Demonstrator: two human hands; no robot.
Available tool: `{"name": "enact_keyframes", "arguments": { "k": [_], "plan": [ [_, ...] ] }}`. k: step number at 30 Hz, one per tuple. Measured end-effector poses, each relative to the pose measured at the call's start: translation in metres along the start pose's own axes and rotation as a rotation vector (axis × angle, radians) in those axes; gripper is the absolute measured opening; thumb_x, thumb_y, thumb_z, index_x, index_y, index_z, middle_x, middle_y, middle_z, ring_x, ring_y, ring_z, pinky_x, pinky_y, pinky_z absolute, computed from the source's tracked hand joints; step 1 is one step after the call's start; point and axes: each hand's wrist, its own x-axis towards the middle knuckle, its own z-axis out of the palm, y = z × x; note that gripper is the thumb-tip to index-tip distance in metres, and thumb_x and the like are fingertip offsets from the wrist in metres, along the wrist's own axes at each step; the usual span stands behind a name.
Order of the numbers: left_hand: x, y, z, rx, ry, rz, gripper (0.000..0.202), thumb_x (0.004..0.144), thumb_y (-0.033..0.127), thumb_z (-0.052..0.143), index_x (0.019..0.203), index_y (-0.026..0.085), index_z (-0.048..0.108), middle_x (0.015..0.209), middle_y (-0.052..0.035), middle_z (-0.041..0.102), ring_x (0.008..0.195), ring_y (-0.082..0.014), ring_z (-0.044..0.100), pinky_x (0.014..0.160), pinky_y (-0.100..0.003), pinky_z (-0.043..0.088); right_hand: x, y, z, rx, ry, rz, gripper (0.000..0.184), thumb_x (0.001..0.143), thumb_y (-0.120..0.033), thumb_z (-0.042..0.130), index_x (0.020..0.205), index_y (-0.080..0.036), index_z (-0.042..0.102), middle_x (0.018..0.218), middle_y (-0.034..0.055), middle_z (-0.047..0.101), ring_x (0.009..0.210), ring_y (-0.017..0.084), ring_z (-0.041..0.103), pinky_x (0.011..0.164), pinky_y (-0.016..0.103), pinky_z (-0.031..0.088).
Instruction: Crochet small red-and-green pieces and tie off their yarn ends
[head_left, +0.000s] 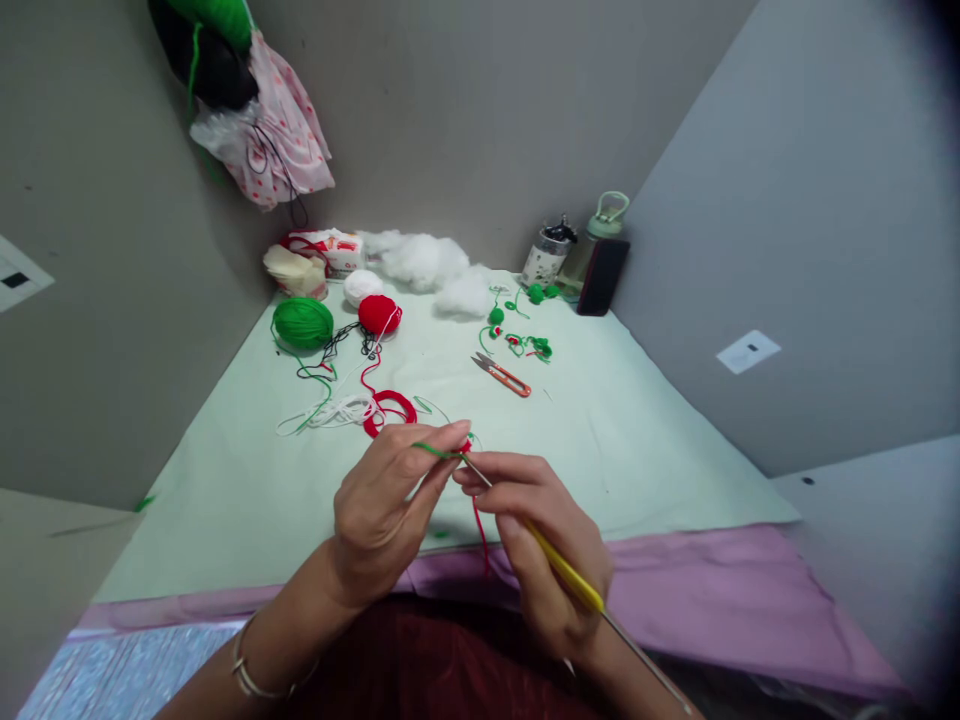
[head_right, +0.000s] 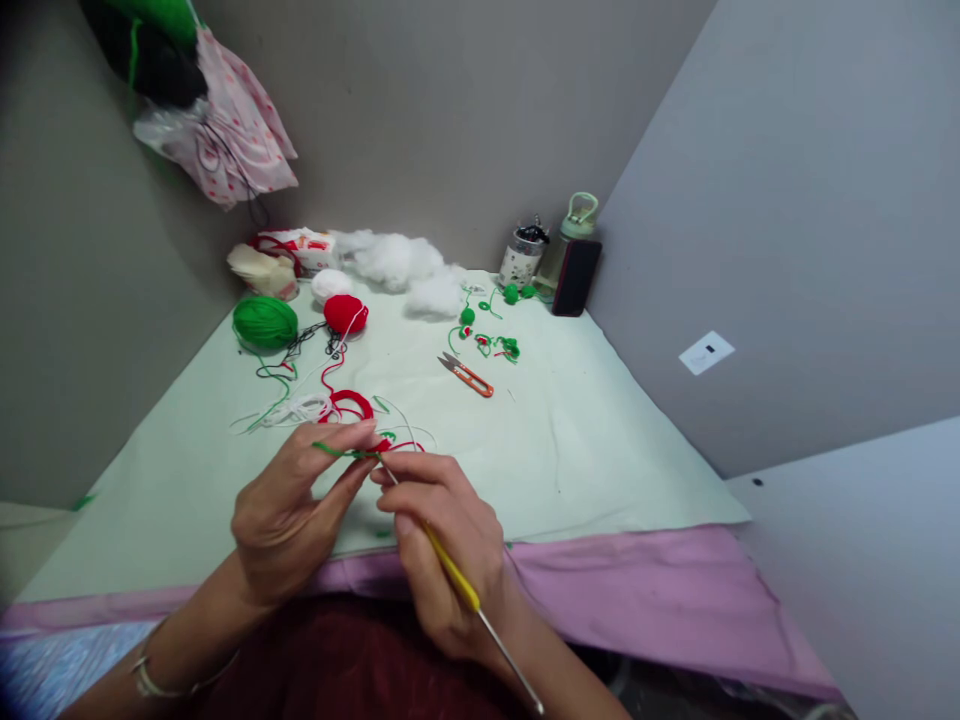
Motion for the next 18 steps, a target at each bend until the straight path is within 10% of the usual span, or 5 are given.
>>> {"name": "enact_keyframes", "arguments": {
  "k": [13,18],
  "plan": [
    [0.001,-0.014,-0.003,0.063,-0.056,0.153,0.047,0.086,0.002,0.067,0.127,0.024,0.064,0.101,-0.0041,0.077,0.093,-0.0185,0.071,0.084,-0.033,0.058,0.011,0.004,-0.002,0.288,0.048,0.318,0.019,0.100,-0.017,0.051,0.098,-0.019,0.069,0.110,0.0086,0.070,0.094,0.018,0.073,0.086,0.036,0.062],
    [-0.002,-0.014,0.002,-0.019,-0.021,0.012,0.042,0.086,0.004,0.069,0.121,0.025,0.069,0.101,-0.0029,0.077,0.093,-0.0178,0.072,0.086,-0.032,0.058,0.013,0.008,0.000,0.245,0.067,0.267,0.019,0.099,-0.016,0.051,0.097,-0.019,0.069,0.107,0.0080,0.071,0.092,0.018,0.073,0.083,0.034,0.063]
  ]
}}
